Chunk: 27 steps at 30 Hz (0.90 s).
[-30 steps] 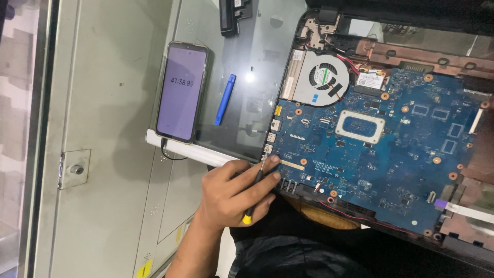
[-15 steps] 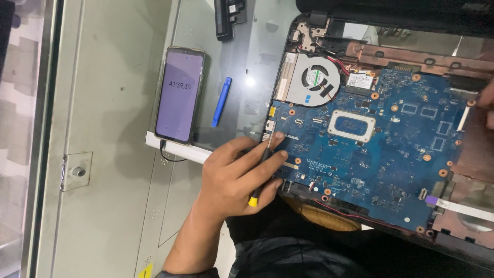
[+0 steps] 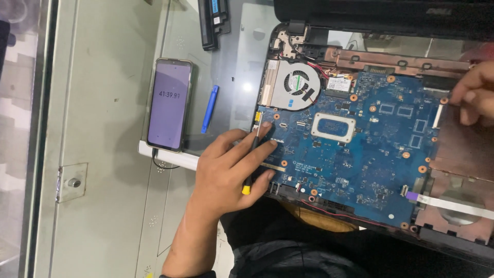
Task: Removing a motherboard from a laptop by unscrewing it and disconnecting internal cables.
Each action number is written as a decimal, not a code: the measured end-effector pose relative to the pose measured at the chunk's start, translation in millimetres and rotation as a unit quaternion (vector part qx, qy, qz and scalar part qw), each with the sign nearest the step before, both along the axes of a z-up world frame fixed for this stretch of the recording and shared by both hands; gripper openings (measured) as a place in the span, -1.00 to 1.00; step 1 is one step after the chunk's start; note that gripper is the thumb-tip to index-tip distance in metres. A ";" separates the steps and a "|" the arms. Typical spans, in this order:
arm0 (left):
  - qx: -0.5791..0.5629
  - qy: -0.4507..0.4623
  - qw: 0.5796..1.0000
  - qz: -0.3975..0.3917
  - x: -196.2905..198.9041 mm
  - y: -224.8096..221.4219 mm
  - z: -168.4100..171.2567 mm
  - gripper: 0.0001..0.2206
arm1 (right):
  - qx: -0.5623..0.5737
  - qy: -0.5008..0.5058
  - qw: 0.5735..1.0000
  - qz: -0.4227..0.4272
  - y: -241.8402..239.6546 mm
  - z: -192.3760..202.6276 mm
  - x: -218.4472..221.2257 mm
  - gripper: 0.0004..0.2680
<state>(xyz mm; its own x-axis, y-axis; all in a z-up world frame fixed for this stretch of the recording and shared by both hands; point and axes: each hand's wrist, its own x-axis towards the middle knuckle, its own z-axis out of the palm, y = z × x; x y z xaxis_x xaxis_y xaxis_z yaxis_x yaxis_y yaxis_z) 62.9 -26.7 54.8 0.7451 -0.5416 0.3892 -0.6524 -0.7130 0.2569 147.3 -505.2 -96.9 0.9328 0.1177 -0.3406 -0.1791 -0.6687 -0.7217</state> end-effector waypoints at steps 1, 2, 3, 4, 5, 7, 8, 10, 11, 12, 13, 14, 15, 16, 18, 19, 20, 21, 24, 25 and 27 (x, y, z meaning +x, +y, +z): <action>-0.002 0.000 1.000 -0.001 1.2 -1.8 0.9 -0.72 | -0.002 0.000 1.000 -0.001 21.3 28.7 -7.2 -0.86; 0.021 0.006 1.000 0.008 2.4 -3.6 2.0 -0.68 | 0.002 -0.008 1.000 -0.022 42.9 57.4 -14.5 -0.86; 0.045 0.011 0.999 0.018 4.0 -5.1 3.4 -0.65 | 0.007 -0.017 0.999 -0.043 65.1 85.5 -20.8 -0.84; 0.044 0.010 0.999 0.016 4.7 -6.2 5.0 -0.65 | 0.007 -0.018 0.999 -0.044 44.0 62.2 -9.5 -0.84; 0.050 0.009 0.999 0.015 5.3 -6.9 7.0 -0.66 | 0.024 0.002 1.000 -0.017 23.4 38.6 2.0 -0.85; 0.056 0.008 0.998 0.013 6.0 -8.3 9.5 -0.67 | 0.042 0.023 0.999 0.009 8.5 24.6 12.4 -0.85; 0.041 0.018 0.999 0.007 6.0 -9.0 10.1 -0.68 | 0.030 0.020 0.999 0.008 14.2 34.0 11.1 -0.86; 0.025 0.029 0.999 -0.001 8.4 -12.4 13.7 -0.69 | 0.018 0.017 1.000 0.004 18.4 41.8 11.0 -0.86; 0.037 0.025 0.999 -0.003 9.8 -15.0 16.6 -0.69 | 0.017 0.017 1.000 0.014 17.3 39.6 12.9 -0.87; 0.050 0.022 0.998 -0.005 11.1 -17.5 19.5 -0.70 | 0.016 0.018 0.999 0.023 16.1 37.4 14.7 -0.87; 0.051 0.021 0.998 -0.006 11.5 -18.6 20.8 -0.70 | 0.016 0.017 0.999 0.022 31.1 57.9 8.1 -0.87; 0.049 0.025 0.998 -0.026 12.0 -19.8 22.1 -0.69 | -0.008 0.013 1.000 0.015 45.8 78.5 1.6 -0.85; 0.046 0.029 0.997 -0.047 12.8 -21.3 23.3 -0.69 | -0.032 0.009 0.999 0.006 60.2 99.1 -5.6 -0.82; 0.047 0.028 0.997 -0.049 14.5 -23.2 23.7 -0.69 | -0.032 0.008 0.999 0.004 50.8 88.4 -0.2 -0.82; 0.063 0.033 0.995 -0.071 16.8 -27.4 23.6 -0.66 | 0.002 0.010 0.999 0.040 31.5 67.7 11.1 -0.84; 0.063 0.032 0.995 -0.073 16.5 -27.7 22.2 -0.66 | 0.001 0.009 0.999 0.039 35.3 73.9 10.0 -0.84; 0.067 0.039 0.995 -0.070 16.4 -28.0 20.8 -0.67 | 0.008 0.006 0.999 0.034 39.0 80.1 9.1 -0.85; 0.072 0.046 0.994 -0.068 16.3 -28.0 19.4 -0.67 | 0.016 0.004 0.999 0.027 43.1 85.8 7.6 -0.85; 0.054 0.054 0.994 -0.076 15.8 -27.7 18.6 -0.70 | -0.036 0.008 0.999 0.039 53.1 101.3 10.8 -0.86; 0.054 0.054 0.994 -0.077 15.7 -27.9 18.3 -0.70 | -0.037 0.008 0.999 0.038 49.9 97.4 11.3 -0.86; 0.043 0.058 0.995 -0.075 15.6 -27.0 18.6 -0.72 | -0.040 0.017 0.998 0.046 45.1 90.3 14.1 -0.85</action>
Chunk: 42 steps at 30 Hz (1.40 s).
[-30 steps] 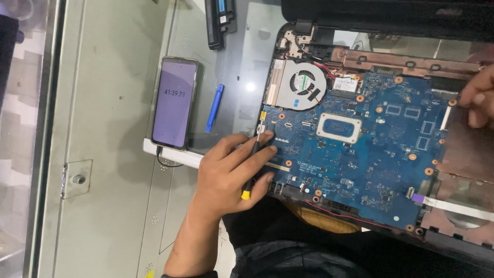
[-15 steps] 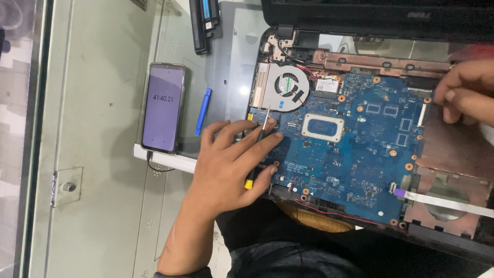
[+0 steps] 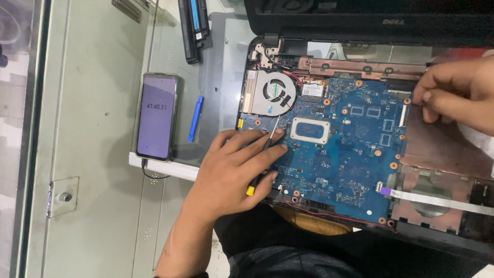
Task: Removing a motherboard from a laptop by unscrewing it and disconnecting internal cables.
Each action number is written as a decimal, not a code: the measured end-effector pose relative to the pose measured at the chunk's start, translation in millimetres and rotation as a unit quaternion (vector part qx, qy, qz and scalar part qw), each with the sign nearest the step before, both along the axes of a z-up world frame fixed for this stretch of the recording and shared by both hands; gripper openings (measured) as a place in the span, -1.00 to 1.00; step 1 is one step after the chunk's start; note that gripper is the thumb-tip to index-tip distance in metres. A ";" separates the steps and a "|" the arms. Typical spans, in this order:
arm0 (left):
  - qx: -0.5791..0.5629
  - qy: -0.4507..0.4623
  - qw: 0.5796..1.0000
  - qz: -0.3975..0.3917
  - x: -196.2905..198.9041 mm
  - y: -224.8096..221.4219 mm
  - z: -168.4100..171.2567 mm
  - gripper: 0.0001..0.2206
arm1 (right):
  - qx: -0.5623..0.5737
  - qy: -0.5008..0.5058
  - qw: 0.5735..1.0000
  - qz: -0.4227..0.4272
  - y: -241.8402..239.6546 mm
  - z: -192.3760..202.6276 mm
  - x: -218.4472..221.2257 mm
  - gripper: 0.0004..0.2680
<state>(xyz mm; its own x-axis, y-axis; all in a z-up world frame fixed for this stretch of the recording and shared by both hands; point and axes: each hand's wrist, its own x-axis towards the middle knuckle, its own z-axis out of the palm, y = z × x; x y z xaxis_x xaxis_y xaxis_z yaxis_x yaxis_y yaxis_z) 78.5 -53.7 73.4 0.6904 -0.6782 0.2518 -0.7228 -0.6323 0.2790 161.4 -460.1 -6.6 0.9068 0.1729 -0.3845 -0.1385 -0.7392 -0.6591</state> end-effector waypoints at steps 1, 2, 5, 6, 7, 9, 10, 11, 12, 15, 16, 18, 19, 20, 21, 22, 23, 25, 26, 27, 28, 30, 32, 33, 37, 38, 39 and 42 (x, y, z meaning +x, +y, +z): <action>0.000 -0.002 1.000 0.001 -0.7 1.1 0.2 -0.72 | 0.000 -0.002 1.000 0.001 0.8 1.5 -0.2 -0.85; -0.005 0.006 1.000 -0.003 -1.7 2.6 0.5 -0.72 | 0.001 0.002 1.000 -0.001 2.0 2.6 -0.4 -0.86; -0.016 0.003 1.000 0.009 -5.7 10.8 -1.8 -0.73 | 0.021 0.009 1.000 -0.021 0.9 -3.7 -3.6 -0.86; -0.024 -0.006 0.999 0.028 -8.7 15.0 -2.7 -0.75 | 0.040 0.015 0.998 -0.038 1.2 -7.9 -4.4 -0.85; -0.021 -0.007 0.999 0.032 -8.6 18.3 -1.8 -0.75 | 0.042 0.015 0.998 -0.034 0.5 -10.8 -3.6 -0.85; -0.008 -0.034 0.996 0.079 -6.9 23.3 -1.0 -0.76 | 0.029 -0.012 0.999 -0.021 -3.7 -15.3 -4.6 -0.85; -0.008 -0.034 0.996 0.081 -6.7 25.2 -2.3 -0.76 | 0.028 -0.012 0.999 -0.019 -4.5 -16.7 -3.6 -0.85; -0.002 -0.042 0.996 0.083 -6.6 27.1 -3.5 -0.75 | 0.013 -0.002 1.000 -0.021 -5.4 -18.1 -2.8 -0.85; 0.006 -0.049 0.995 0.085 -6.4 29.1 -4.6 -0.75 | -0.002 0.008 1.000 -0.024 -6.3 -19.5 -2.1 -0.84; 0.011 -0.035 0.996 0.086 -4.1 28.3 -2.7 -0.74 | 0.014 -0.012 1.000 -0.020 -10.4 -30.2 -3.4 -0.84; 0.011 -0.036 0.996 0.086 -2.8 28.4 -2.5 -0.74 | 0.014 -0.013 1.000 -0.020 -9.3 -28.4 -3.3 -0.84; 0.006 -0.029 0.996 0.084 0.1 28.2 -1.9 -0.70 | 0.025 -0.006 0.999 -0.028 -7.7 -24.8 -3.6 -0.84; 0.006 -0.029 0.996 0.084 0.8 28.6 -3.1 -0.70 | 0.025 -0.007 0.999 -0.029 -5.8 -20.7 -4.2 -0.84; -0.001 -0.012 0.996 0.088 1.6 29.1 -4.3 -0.70 | 0.027 -0.003 0.999 -0.032 -3.8 -16.5 -4.5 -0.85; -0.009 0.006 0.996 0.092 2.4 29.5 -5.4 -0.69 | 0.029 0.001 0.999 -0.036 -1.9 -12.4 -4.7 -0.85; -0.009 0.005 0.996 0.092 1.6 30.7 -8.9 -0.69 | 0.029 0.000 0.999 -0.036 -0.6 -11.3 -4.8 -0.85; -0.078 0.027 0.988 0.132 0.9 32.1 -12.4 -0.70 | 0.035 0.009 0.998 -0.050 0.7 -10.3 -4.8 -0.84; -0.146 0.048 0.973 0.173 -2.5 29.0 -13.1 -0.69 | 0.042 0.018 0.997 -0.063 -4.8 -18.6 -2.6 -0.83; -0.203 0.077 0.953 0.209 -5.3 24.2 -10.3 -0.76 | 0.036 0.024 0.998 -0.047 -11.9 -27.3 -0.3 -0.85; -0.259 0.105 0.928 0.245 -8.2 19.7 -7.6 -0.79 | 0.031 0.030 0.999 -0.030 -18.8 -36.1 2.0 -0.85; -0.259 0.105 0.928 0.246 -10.3 19.5 -10.9 -0.79 | 0.030 0.030 0.999 -0.029 -20.4 -38.0 2.4 -0.85; -0.275 0.123 0.914 0.271 -14.1 19.2 -17.4 -0.80 | 0.036 0.031 0.998 -0.043 -23.5 -42.0 3.0 -0.84; -0.263 0.117 0.918 0.271 -13.8 20.2 -20.0 -0.80 | 0.045 0.034 0.997 -0.053 -26.4 -49.1 3.1 -0.85; -0.251 0.112 0.923 0.271 -13.8 20.8 -21.3 -0.79 | 0.054 0.037 0.996 -0.063 -27.8 -52.6 3.3 -0.85; -0.226 0.144 0.925 0.268 -12.0 26.6 -22.1 -0.72 | 0.024 0.016 0.999 -0.042 -22.1 -47.2 4.2 -0.91; -0.218 0.145 0.927 0.268 -11.8 26.8 -21.8 -0.73 | 0.001 0.011 0.999 -0.031 -18.4 -43.0 5.3 -0.92; -0.210 0.145 0.929 0.267 -11.6 27.0 -21.6 -0.74 | -0.021 0.006 1.000 -0.020 -14.7 -38.9 6.4 -0.93; -0.225 0.158 0.927 0.255 -9.3 28.7 -21.5 -0.73 | 0.023 -0.017 0.999 -0.046 -7.8 -31.1 -1.4 -0.89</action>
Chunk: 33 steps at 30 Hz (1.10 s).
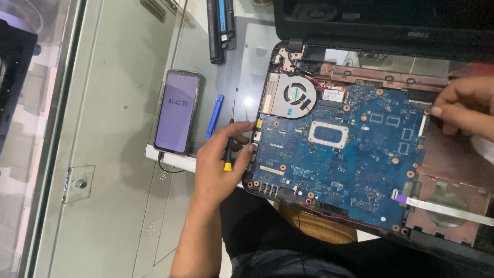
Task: Removing a motherboard from a laptop by unscrewing it and disconnecting internal cables.
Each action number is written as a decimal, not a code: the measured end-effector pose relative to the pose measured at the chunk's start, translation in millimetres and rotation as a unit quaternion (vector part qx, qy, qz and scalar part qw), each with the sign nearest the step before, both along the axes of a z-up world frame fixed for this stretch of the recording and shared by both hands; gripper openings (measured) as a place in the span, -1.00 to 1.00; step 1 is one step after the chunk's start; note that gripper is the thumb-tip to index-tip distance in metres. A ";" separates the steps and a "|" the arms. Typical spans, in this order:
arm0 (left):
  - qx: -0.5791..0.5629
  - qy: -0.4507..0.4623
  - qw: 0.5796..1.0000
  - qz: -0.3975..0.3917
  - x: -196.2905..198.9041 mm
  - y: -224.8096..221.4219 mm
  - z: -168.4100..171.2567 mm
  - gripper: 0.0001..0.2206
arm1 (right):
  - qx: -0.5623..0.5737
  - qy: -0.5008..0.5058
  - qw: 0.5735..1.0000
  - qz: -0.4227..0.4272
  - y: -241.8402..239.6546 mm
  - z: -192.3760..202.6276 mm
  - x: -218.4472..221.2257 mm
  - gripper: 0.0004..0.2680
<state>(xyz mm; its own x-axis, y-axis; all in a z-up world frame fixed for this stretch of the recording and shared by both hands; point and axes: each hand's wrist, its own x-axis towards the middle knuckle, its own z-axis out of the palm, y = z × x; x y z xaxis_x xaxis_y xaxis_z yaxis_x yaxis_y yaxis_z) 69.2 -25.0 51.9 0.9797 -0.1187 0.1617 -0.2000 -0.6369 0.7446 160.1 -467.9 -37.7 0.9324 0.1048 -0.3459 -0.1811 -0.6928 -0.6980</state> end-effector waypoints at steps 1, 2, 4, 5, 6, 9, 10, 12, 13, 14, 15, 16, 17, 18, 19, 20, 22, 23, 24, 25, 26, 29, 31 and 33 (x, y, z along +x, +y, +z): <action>-0.001 0.000 1.000 0.000 0.1 0.6 0.8 -0.73 | -0.001 0.000 1.000 0.000 1.1 3.0 0.5 -0.89; -0.009 0.013 1.000 -0.001 0.7 1.5 2.1 -0.72 | -0.009 -0.003 1.000 0.011 2.7 6.1 1.8 -0.86; -0.016 0.024 1.000 0.000 1.3 2.6 3.3 -0.71 | -0.016 -0.007 1.000 0.024 4.9 8.2 3.9 -0.82; -0.023 0.031 0.999 0.003 1.4 2.6 3.2 -0.70 | -0.030 -0.008 0.999 0.029 5.4 7.1 4.8 -0.81; -0.030 0.037 0.999 0.005 2.2 2.4 3.1 -0.69 | -0.043 -0.008 0.999 0.033 5.5 6.2 5.3 -0.79; -0.016 0.031 0.999 -0.001 1.3 3.0 3.2 -0.66 | -0.094 -0.038 0.990 0.094 6.7 10.8 10.4 -0.75; -0.015 0.031 0.999 -0.001 -1.4 0.5 1.6 -0.66 | -0.093 -0.038 0.990 0.094 8.6 12.6 10.8 -0.75; -0.116 -0.029 0.991 0.053 -5.8 -5.3 -1.8 -0.79 | -0.181 -0.036 0.975 0.121 11.4 16.7 12.1 -0.80; -0.115 -0.031 0.991 0.052 -6.0 -3.8 -3.5 -0.79 | -0.181 -0.038 0.975 0.120 15.1 25.3 11.6 -0.80; -0.123 -0.059 0.989 0.060 -7.1 -1.8 -5.4 -0.75 | -0.185 -0.031 0.976 0.114 19.4 32.9 10.3 -0.78; -0.131 -0.086 0.985 0.068 -8.3 0.1 -7.4 -0.66 | -0.189 -0.023 0.976 0.108 23.7 40.5 9.1 -0.76; -0.128 -0.086 0.985 0.070 -7.8 -0.4 -3.8 -0.66 | -0.187 -0.023 0.976 0.110 23.9 39.8 10.0 -0.76; -0.089 -0.068 0.992 0.059 -7.3 -1.0 0.0 -0.68 | -0.169 -0.021 0.979 0.109 23.9 39.4 10.9 -0.76; -0.050 -0.050 0.996 0.047 -5.7 -1.9 4.2 -0.69 | -0.153 -0.019 0.982 0.106 23.5 40.0 12.1 -0.76; -0.048 -0.051 0.996 0.047 -5.4 -2.8 2.3 -0.69 | -0.151 -0.020 0.983 0.106 24.4 40.6 12.8 -0.76; 0.061 -0.080 0.994 0.052 -4.6 -3.8 0.0 -0.65 | -0.158 -0.010 0.982 0.101 25.1 40.3 13.1 -0.76; 0.171 -0.109 0.978 0.053 -2.3 -6.0 -1.6 -0.61 | -0.164 0.000 0.982 0.093 27.0 43.1 13.6 -0.75; 0.202 -0.150 0.967 0.035 -0.8 -6.8 -1.2 -0.62 | -0.197 -0.012 0.974 0.113 28.7 46.3 13.8 -0.74; 0.232 -0.190 0.954 0.017 -0.3 -7.9 -1.5 -0.63 | -0.229 -0.023 0.964 0.134 30.2 49.1 14.0 -0.72; 0.233 -0.190 0.954 0.016 0.7 -6.5 -3.6 -0.63 | -0.228 -0.023 0.964 0.133 29.7 47.7 14.1 -0.72; 0.239 -0.153 0.959 0.023 1.9 -5.1 -5.6 -0.65 | -0.241 -0.036 0.959 0.144 29.1 47.1 14.8 -0.71; 0.116 -0.060 0.990 0.056 8.7 -8.6 5.0 -0.64 | -0.286 -0.051 0.943 0.166 28.7 46.9 15.5 -0.70; -0.016 -0.003 0.997 0.080 13.3 -9.6 9.6 -0.59 | -0.320 -0.054 0.929 0.177 30.1 50.0 16.2 -0.70; -0.175 0.112 0.969 0.136 16.5 -6.3 6.6 -0.65 | -0.359 -0.049 0.910 0.200 33.3 54.3 16.6 -0.75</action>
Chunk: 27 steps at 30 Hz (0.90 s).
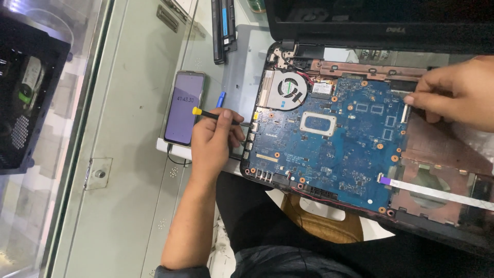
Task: Removing a motherboard from a laptop by unscrewing it and disconnecting internal cables.
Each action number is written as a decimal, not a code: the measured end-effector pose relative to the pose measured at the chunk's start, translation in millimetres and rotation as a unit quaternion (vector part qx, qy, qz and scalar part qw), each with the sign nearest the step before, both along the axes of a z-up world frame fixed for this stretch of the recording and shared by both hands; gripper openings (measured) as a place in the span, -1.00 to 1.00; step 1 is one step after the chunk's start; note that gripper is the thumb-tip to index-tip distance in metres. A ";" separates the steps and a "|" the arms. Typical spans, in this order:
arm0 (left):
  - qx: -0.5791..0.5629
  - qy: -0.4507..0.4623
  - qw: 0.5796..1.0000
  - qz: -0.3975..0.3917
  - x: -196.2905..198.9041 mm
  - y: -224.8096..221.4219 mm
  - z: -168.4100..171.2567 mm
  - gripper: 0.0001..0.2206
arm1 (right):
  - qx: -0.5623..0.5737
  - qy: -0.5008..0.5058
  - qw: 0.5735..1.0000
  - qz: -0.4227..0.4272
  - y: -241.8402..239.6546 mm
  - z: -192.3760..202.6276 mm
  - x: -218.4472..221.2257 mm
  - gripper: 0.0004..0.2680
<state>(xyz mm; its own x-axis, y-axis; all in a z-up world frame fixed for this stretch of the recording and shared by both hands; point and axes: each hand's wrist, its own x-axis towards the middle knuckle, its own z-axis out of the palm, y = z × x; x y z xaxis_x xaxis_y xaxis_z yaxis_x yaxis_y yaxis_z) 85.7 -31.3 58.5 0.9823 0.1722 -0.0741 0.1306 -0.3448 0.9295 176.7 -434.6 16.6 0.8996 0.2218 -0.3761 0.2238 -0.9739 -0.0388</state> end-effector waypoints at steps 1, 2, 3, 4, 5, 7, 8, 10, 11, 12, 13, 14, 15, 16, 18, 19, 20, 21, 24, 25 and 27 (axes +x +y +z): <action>0.000 0.000 1.000 0.000 0.4 0.1 -1.4 -0.65 | 0.000 0.000 1.000 0.000 0.0 0.3 -0.9 -0.75; -0.058 0.029 0.998 0.027 0.8 0.4 -3.0 -0.67 | 0.016 0.001 1.000 -0.011 0.1 0.5 -1.7 -0.75; -0.116 0.058 0.990 0.053 1.8 0.4 -4.7 -0.68 | 0.032 0.001 0.999 -0.022 -0.2 0.9 -2.5 -0.75; -0.116 0.058 0.990 0.052 2.5 0.8 -3.2 -0.68 | 0.032 0.001 0.999 -0.022 0.7 2.5 -3.0 -0.75; -0.120 0.068 0.989 0.050 2.8 1.4 -1.8 -0.69 | 0.074 0.021 0.996 -0.050 1.9 4.0 -3.6 -0.73; -0.124 0.077 0.988 0.050 2.9 3.3 -0.5 -0.70 | 0.115 0.041 0.989 -0.077 3.6 6.3 -3.6 -0.72; -0.127 0.082 0.988 0.045 2.7 4.4 -0.6 -0.70 | 0.084 0.034 0.994 -0.064 3.8 7.0 -2.8 -0.72; -0.129 0.088 0.987 0.038 4.3 6.6 -2.1 -0.70 | 0.052 0.028 0.997 -0.053 2.6 7.1 -3.4 -0.72; -0.132 0.092 0.986 0.031 5.5 8.3 -3.0 -0.68 | 0.049 0.024 0.997 -0.047 2.4 7.0 -2.7 -0.71; -0.135 0.097 0.986 0.024 6.7 10.1 -3.8 -0.66 | 0.045 0.020 0.998 -0.042 2.3 6.9 -2.0 -0.70; -0.135 0.097 0.986 0.024 7.1 10.3 -3.8 -0.66 | 0.045 0.020 0.998 -0.041 1.6 5.5 -3.0 -0.70; -0.140 0.102 0.985 0.025 7.4 10.5 -3.8 -0.66 | 0.078 0.020 0.995 -0.056 0.9 4.2 -4.0 -0.69; -0.145 0.106 0.983 0.025 8.0 10.6 -3.6 -0.67 | 0.110 0.019 0.991 -0.070 0.2 3.2 -4.6 -0.69; -0.145 0.105 0.984 0.026 6.4 7.7 -1.2 -0.67 | 0.111 0.018 0.991 -0.069 -0.1 2.2 -3.6 -0.69; -0.092 0.084 0.992 0.021 2.4 2.5 3.5 -0.70 | 0.100 0.027 0.993 -0.062 0.3 -0.8 -2.2 -0.70; -0.092 0.085 0.992 0.023 -2.7 2.2 3.4 -0.70 | 0.101 0.028 0.993 -0.061 0.0 -0.7 -2.9 -0.70; 0.068 -0.023 0.996 -0.052 -7.7 1.9 3.2 -0.69 | 0.107 0.025 0.992 -0.065 -0.1 -0.6 -3.5 -0.70; 0.226 -0.129 0.957 -0.124 -12.6 1.6 3.0 -0.67 | 0.112 0.022 0.991 -0.068 -0.3 -0.3 -3.8 -0.69; 0.256 -0.160 0.949 -0.091 -29.0 -2.8 18.3 -0.67 | 0.113 0.025 0.992 -0.050 -5.5 -15.3 1.7 -0.75; 0.257 -0.160 0.949 -0.091 -36.3 -2.0 18.6 -0.67 | 0.114 0.026 0.992 -0.050 -7.1 -19.3 1.4 -0.75; 0.371 -0.171 0.910 -0.068 -51.6 -1.0 19.1 -0.62 | 0.227 0.050 0.966 -0.113 -10.4 -27.9 0.8 -0.76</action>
<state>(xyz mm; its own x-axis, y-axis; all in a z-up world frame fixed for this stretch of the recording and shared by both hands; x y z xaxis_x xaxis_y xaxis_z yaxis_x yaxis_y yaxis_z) 34.1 -32.3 77.5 0.9420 -0.0740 0.3274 -0.2129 -0.8858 0.4124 177.5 -445.0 -11.3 0.9084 0.1861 -0.3744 -0.0197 -0.8754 -0.4830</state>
